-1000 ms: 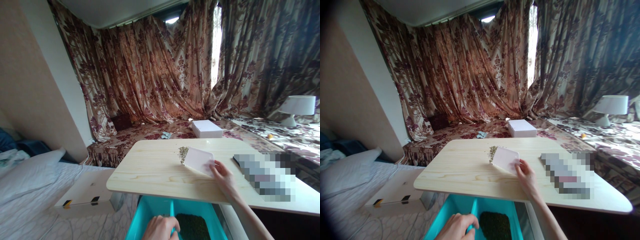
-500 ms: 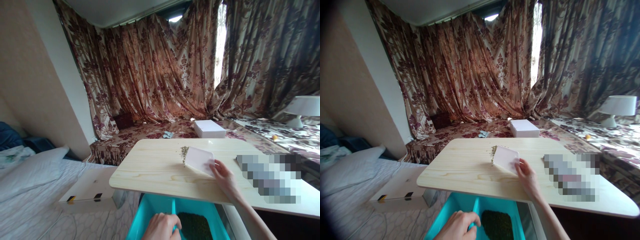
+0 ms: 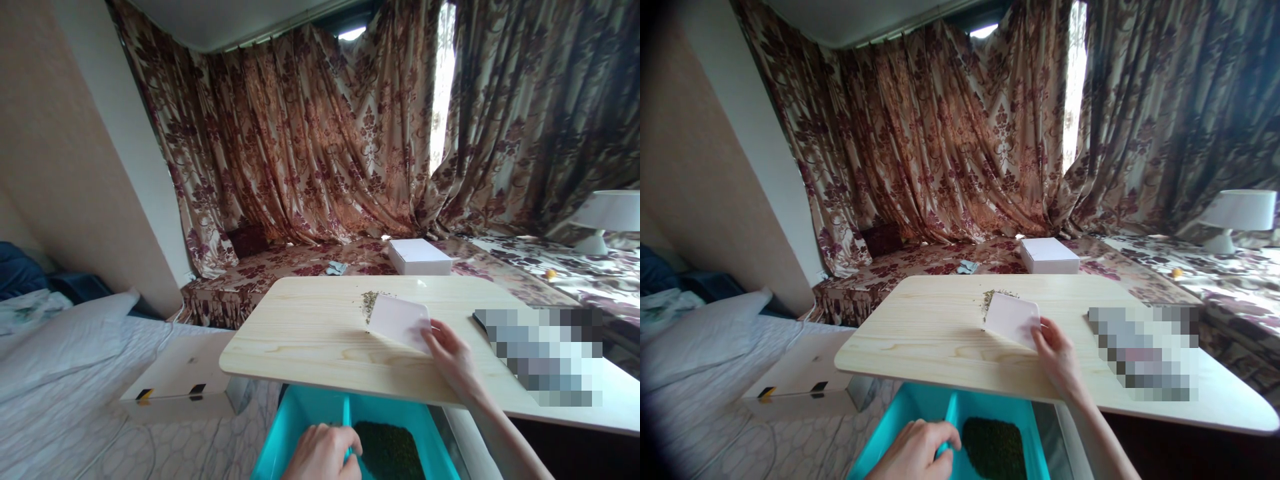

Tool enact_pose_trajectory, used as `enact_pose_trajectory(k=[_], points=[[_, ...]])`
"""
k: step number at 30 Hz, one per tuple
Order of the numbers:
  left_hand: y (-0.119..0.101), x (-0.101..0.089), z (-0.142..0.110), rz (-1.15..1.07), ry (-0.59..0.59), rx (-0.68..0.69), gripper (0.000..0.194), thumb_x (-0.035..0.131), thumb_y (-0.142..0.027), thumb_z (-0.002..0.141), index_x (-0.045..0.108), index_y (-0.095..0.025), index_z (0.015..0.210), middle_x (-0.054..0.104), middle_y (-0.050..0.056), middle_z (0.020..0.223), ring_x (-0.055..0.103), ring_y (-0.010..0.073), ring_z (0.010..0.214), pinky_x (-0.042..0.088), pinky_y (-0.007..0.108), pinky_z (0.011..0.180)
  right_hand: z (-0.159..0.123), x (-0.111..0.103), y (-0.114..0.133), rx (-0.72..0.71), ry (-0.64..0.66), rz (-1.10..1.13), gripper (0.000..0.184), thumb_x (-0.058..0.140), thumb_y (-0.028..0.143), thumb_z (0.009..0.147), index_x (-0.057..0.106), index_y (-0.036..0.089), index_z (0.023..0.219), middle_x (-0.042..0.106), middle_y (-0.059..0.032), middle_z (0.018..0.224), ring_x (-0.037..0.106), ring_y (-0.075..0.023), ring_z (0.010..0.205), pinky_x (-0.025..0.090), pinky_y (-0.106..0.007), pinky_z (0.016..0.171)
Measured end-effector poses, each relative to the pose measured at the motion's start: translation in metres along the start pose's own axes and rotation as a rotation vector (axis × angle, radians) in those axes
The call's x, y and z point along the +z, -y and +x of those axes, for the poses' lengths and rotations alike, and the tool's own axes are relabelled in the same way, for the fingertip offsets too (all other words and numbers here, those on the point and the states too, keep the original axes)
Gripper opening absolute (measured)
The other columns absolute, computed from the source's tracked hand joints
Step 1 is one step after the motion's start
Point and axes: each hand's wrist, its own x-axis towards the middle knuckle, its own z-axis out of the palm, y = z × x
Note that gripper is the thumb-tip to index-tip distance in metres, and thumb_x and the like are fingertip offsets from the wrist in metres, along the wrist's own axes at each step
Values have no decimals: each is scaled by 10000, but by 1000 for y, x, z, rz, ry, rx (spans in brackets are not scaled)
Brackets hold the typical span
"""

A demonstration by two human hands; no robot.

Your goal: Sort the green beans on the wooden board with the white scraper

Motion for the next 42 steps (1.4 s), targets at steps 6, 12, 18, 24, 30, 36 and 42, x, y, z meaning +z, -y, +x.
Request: enact_pose_trajectory(k=[6,12,18,24,30,36,42], points=[[-2,-2,1,22,1,-3,406,432,-189,796,682,-240,1113,680,54,1100,566,237,1077,390,309,949,0,0,-1,23,9,0,363,675,506,656,632,216,871,769,-75,780,728,-259,760,583,-357,728],[2,1,-1,-2,-1,18,385,436,-229,806,683,-243,1102,682,52,1090,569,236,1065,394,313,941,1,2,-1,-13,49,23,444,665,600,656,619,223,885,771,-85,806,730,-269,784,587,-369,729],[2,1,-1,-3,-19,15,395,424,-219,797,682,-246,1094,682,43,1086,566,233,1058,390,306,937,2,4,-2,-12,130,2,550,655,705,607,597,238,894,775,-91,820,731,-295,821,582,-404,754],[2,0,-2,-15,-28,-12,388,423,-223,800,677,-249,1092,680,42,1085,561,226,1063,388,302,941,1,4,-4,-1,192,-12,599,663,724,584,621,222,910,773,-96,820,729,-293,794,579,-401,743],[6,-4,-3,-24,-46,-30,384,411,-221,819,679,-252,1092,677,54,1070,561,226,1064,393,308,939,-6,4,11,33,281,8,536,697,681,579,679,216,844,767,-82,768,717,-271,738,578,-378,722],[12,-5,-5,-46,-66,-55,380,411,-226,827,676,-262,1096,669,51,1082,557,211,1072,388,301,946,-12,0,29,112,441,18,428,724,582,603,732,193,781,759,-58,736,693,-241,683,556,-306,603],[12,-6,-4,-36,-58,-45,402,417,-197,800,687,-243,1094,680,59,1079,564,232,1069,395,320,947,-6,-5,19,161,388,22,366,712,519,628,742,197,800,763,-53,785,692,-247,711,543,-287,602]])
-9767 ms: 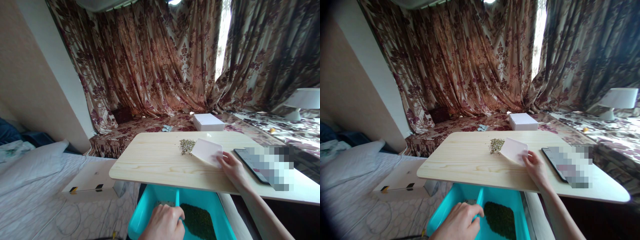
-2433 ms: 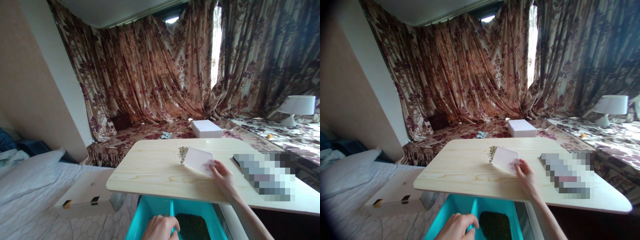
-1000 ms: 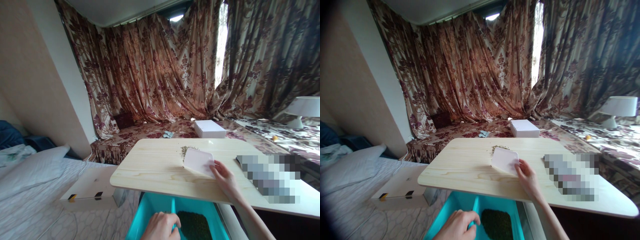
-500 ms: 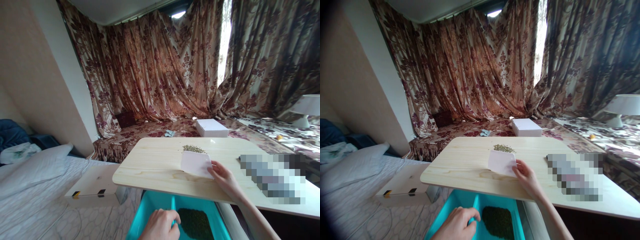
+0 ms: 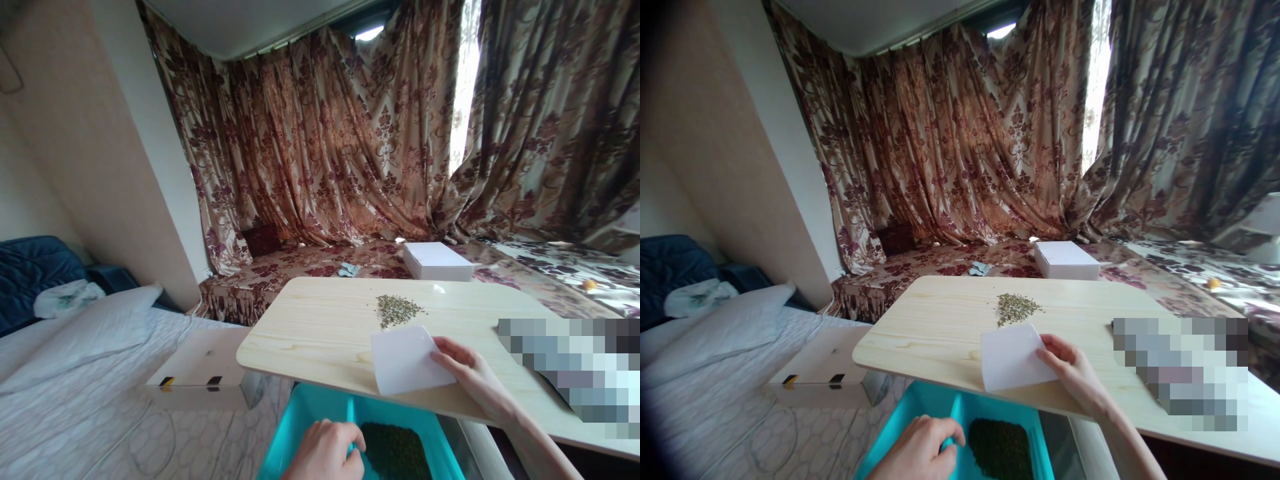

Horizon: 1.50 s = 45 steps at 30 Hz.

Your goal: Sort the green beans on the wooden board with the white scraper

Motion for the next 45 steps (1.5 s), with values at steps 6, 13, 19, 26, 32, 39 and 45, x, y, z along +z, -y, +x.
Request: enact_pose_trajectory(k=[6,13,19,26,32,39,45], points=[[-4,-2,1,40,5,8,411,429,-180,790,696,-246,1095,690,53,1067,574,236,1059,402,322,940,4,1,-4,25,-199,39,304,718,487,583,727,230,746,768,-53,768,707,-295,811,568,-324,665],[-6,-1,3,68,37,-3,408,441,-190,783,699,-240,1095,691,65,1066,580,254,1053,408,329,933,1,3,5,14,-244,46,258,719,469,556,719,236,667,775,-55,769,715,-306,805,578,-345,709],[0,5,7,73,35,-2,396,452,-204,786,696,-250,1095,688,56,1069,577,250,1055,408,324,931,-2,4,9,2,-237,-19,336,680,501,592,749,215,755,778,-63,805,715,-316,842,579,-353,727],[-3,3,6,76,43,-16,397,454,-192,792,697,-260,1100,693,47,1065,581,252,1048,413,331,932,-3,4,9,14,-229,-2,331,687,499,594,748,212,747,778,-76,841,704,-331,895,564,-377,791],[-3,4,5,74,44,-10,399,457,-195,786,699,-258,1097,694,54,1066,584,259,1053,415,335,935,-2,3,5,13,-231,27,317,701,492,586,743,216,737,777,-75,838,708,-321,867,562,-375,796],[-4,3,5,77,60,-12,396,455,-195,792,696,-250,1102,691,61,1074,584,256,1054,414,332,936,-1,3,4,0,-241,27,309,708,487,591,744,215,732,776,-75,822,712,-313,832,565,-370,783],[-4,3,6,68,54,-6,399,451,-191,796,691,-248,1110,687,64,1085,579,254,1062,409,333,942,-1,3,4,13,-241,26,321,706,485,588,744,208,747,775,-71,801,715,-303,813,566,-368,777]])
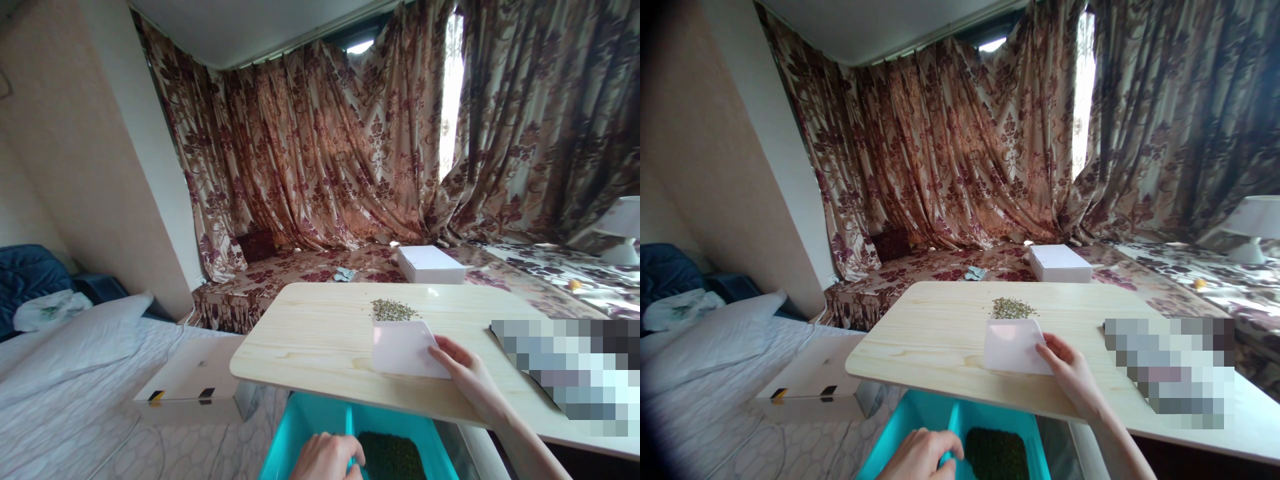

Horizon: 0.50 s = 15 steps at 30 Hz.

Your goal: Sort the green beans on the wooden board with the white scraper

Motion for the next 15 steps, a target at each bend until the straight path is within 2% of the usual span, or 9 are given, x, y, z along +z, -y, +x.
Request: enact_pose_trajectory(k=[8,15], points=[[2,2,1,-15,-14,15,400,449,-207,791,689,-250,1108,684,62,1091,575,250,1074,408,334,950,0,0,-3,-19,0,-16,328,697,486,611,734,204,774,778,-76,811,715,-316,866,578,-364,744],[4,-3,-4,9,4,10,408,436,-220,799,687,-256,1118,686,68,1079,586,258,1057,417,338,938,21,-6,-14,-90,-132,8,374,713,496,595,638,228,846,779,-83,785,737,-277,775,589,-352,699]])
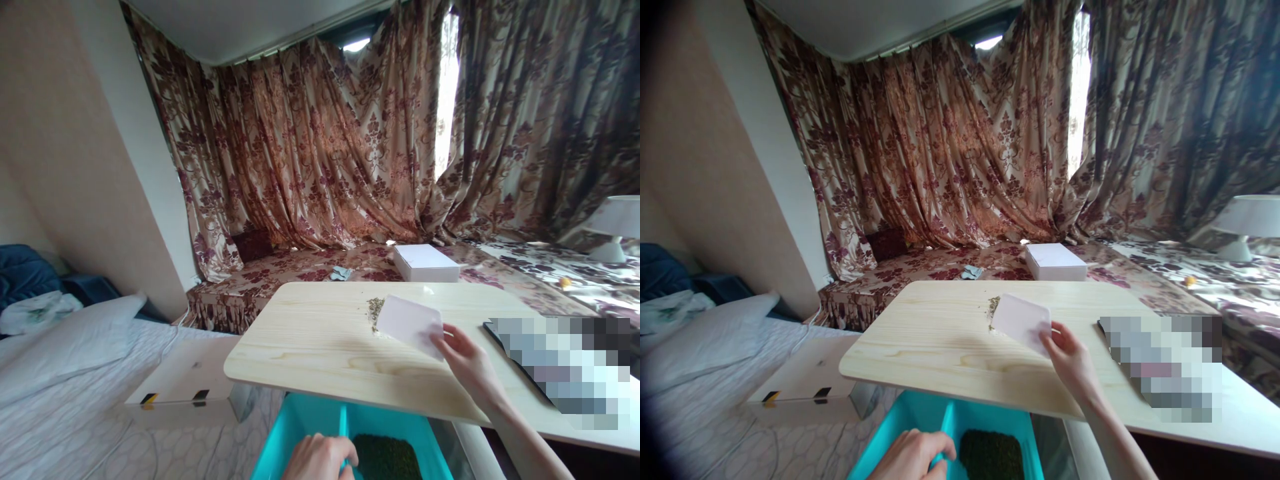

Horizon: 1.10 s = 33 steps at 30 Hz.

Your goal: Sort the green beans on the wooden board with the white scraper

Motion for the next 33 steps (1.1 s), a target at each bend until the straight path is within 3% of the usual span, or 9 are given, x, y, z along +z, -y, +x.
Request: enact_pose_trajectory(k=[8,21,28,33], points=[[-3,-1,-2,14,2,24,404,420,-234,814,686,-257,1117,691,58,1075,587,248,1051,414,325,931,26,5,-15,-79,2,-48,393,650,546,657,549,243,884,781,-71,770,740,-263,799,580,-382,732],[2,-1,4,20,45,28,411,441,-234,796,685,-272,1124,697,43,1077,592,258,1043,412,331,921,16,15,-18,-60,40,-43,452,671,580,637,561,235,907,782,-91,810,740,-283,800,587,-392,736],[2,0,2,27,43,28,420,429,-218,799,679,-260,1133,695,55,1077,588,261,1044,410,335,923,11,25,-16,-121,81,-81,442,629,620,678,577,238,893,784,-88,835,740,-279,809,590,-386,709],[2,1,-2,-20,4,20,400,431,-235,809,683,-258,1119,687,50,1084,577,241,1055,402,308,933,13,22,-19,-141,20,-115,380,636,557,701,599,247,919,786,-66,822,740,-268,806,584,-380,726]])
